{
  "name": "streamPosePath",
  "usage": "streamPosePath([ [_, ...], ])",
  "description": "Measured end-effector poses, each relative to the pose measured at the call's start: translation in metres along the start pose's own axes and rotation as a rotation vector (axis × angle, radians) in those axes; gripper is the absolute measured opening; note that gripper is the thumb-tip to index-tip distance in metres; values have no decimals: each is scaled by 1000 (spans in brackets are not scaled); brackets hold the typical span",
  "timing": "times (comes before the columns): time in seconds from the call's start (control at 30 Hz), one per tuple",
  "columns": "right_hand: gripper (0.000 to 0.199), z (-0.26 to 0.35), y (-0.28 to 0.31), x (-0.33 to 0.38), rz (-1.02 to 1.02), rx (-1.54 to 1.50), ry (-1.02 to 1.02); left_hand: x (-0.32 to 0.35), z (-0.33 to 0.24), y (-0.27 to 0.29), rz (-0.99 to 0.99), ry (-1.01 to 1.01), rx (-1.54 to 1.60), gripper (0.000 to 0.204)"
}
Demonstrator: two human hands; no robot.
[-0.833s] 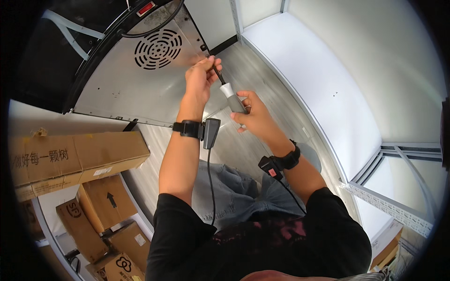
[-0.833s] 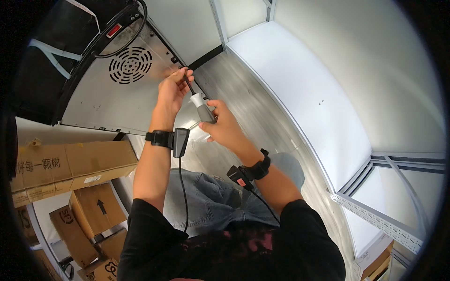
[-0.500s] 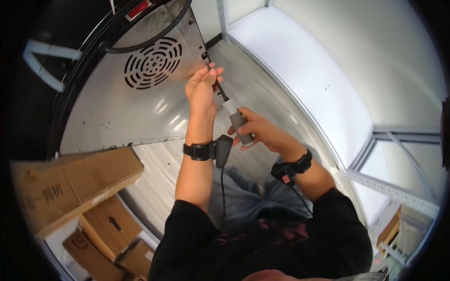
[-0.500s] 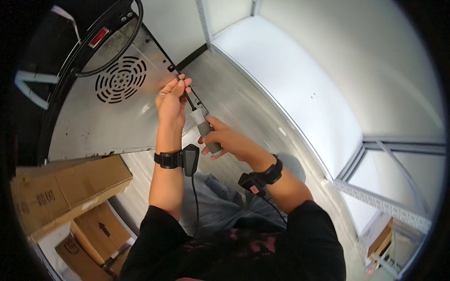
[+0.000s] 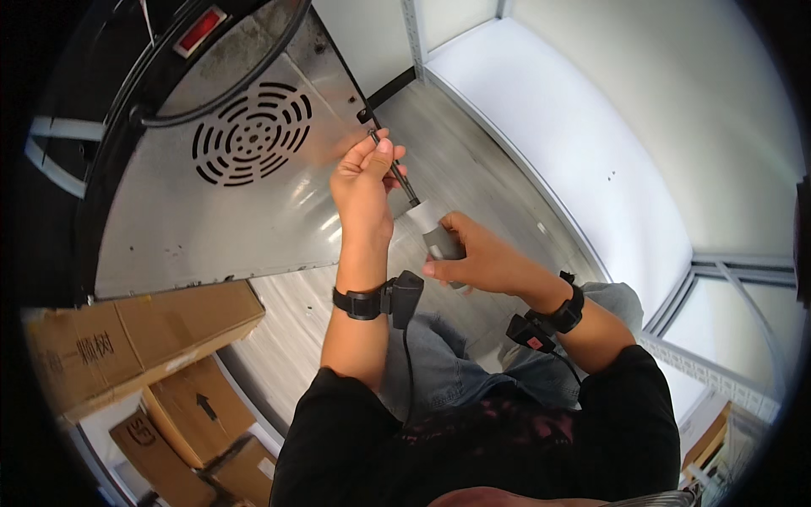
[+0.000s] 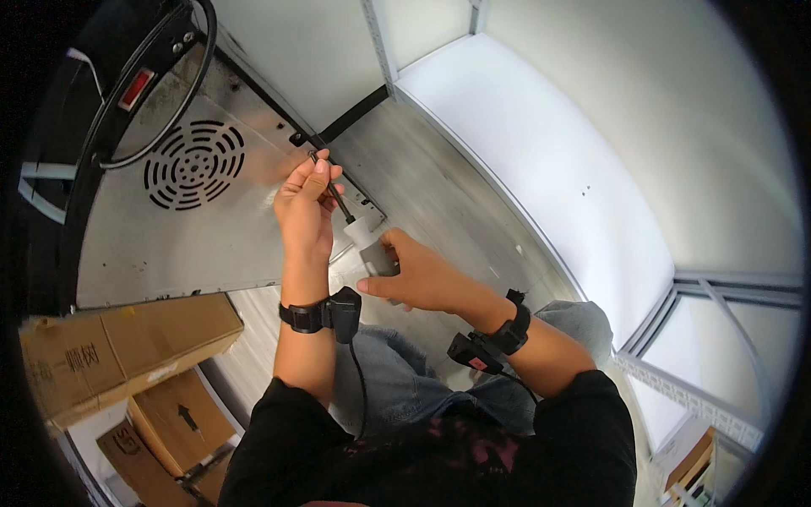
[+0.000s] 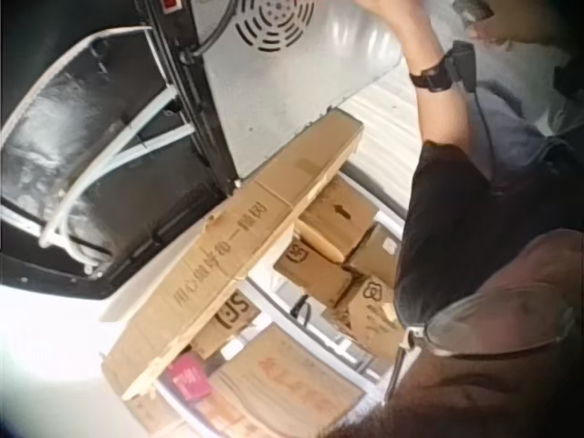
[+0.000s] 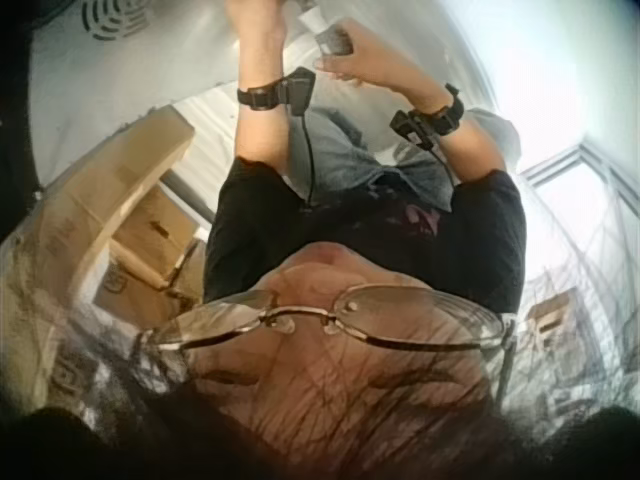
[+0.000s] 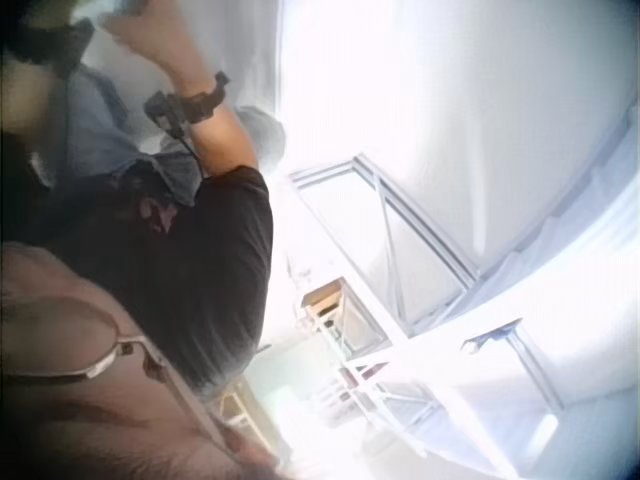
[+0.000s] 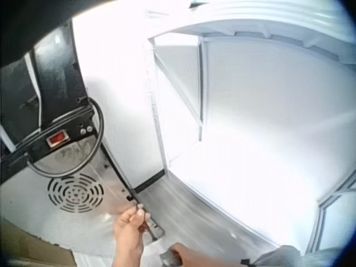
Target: The person uses a screwdriver to fasten screws into the back panel of a black electronic device, then flips the device to continue securing the rear casing. The person repeatedly picks up screws from a white shelf and drives them into place.
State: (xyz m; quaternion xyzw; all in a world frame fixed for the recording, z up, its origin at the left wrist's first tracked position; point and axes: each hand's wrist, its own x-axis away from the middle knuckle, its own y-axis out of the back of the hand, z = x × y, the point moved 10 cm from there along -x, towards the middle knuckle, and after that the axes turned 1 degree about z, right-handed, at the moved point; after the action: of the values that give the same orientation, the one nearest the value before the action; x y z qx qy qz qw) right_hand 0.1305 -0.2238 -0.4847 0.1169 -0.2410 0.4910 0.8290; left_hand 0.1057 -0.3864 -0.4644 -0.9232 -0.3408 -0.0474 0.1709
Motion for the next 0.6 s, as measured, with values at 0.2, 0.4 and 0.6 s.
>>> streamPosePath([
  [0.2,60,-16,-13,-15,324,-291,169,5,-2,-6,-33,28,-5,19],
  [0.4,56,-12,1,-10,178,-91,94,4,-5,5,-93,12,-181,16],
  [0.6,57,-6,-3,7,427,-549,93,0,-1,9,-2,10,-44,16],
])
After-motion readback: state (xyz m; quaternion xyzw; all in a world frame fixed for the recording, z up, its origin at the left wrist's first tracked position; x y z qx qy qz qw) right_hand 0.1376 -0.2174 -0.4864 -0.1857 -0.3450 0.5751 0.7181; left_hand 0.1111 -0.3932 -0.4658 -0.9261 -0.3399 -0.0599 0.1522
